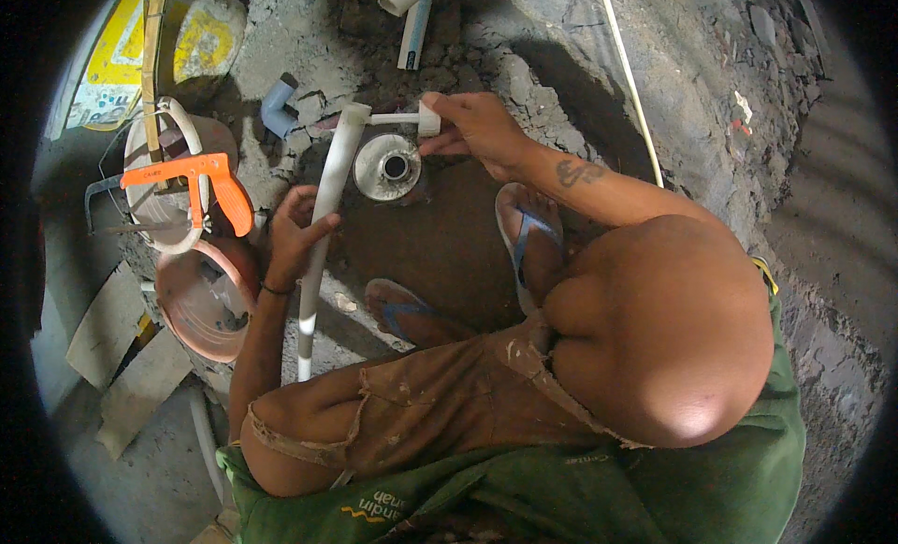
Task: The person measures and marks a white PVC pipe, then uses a hacksaw to cut it. They apply glue to a pipe fitting and attach it to the cut pipe.
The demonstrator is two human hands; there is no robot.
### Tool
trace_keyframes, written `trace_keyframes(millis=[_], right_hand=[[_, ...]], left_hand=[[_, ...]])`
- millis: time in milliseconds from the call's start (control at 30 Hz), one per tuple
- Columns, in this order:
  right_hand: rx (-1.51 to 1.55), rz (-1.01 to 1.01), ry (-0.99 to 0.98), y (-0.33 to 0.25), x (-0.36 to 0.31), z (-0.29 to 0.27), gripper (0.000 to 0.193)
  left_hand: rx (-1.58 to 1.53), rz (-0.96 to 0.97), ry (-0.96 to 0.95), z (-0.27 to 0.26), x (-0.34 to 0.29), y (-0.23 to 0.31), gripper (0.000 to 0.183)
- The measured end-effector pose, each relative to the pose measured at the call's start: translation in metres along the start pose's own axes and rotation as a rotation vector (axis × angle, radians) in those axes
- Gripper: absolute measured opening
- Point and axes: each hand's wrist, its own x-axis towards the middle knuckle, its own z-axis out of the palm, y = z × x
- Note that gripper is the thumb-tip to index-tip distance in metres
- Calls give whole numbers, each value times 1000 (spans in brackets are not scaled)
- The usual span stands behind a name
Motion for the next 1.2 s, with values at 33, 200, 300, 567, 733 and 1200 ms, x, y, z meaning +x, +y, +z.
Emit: trace_keyframes(millis=[33,200,300,567,733,1200], right_hand=[[11,14,9,0,-2,0,49],[104,37,-5,5,0,-3,50],[128,40,-4,8,1,-5,50],[256,55,-61,17,3,-20,48],[271,27,-108,13,10,0,48],[204,11,-94,15,13,-2,45]], left_hand=[[-8,-23,1,-1,0,0,42],[-39,-112,-9,-6,-2,3,38],[-86,-168,6,-9,-2,2,35],[-232,-155,-36,-21,0,-11,39],[-100,-91,-79,-7,-2,9,35],[-417,-258,-241,-16,1,-5,40]])
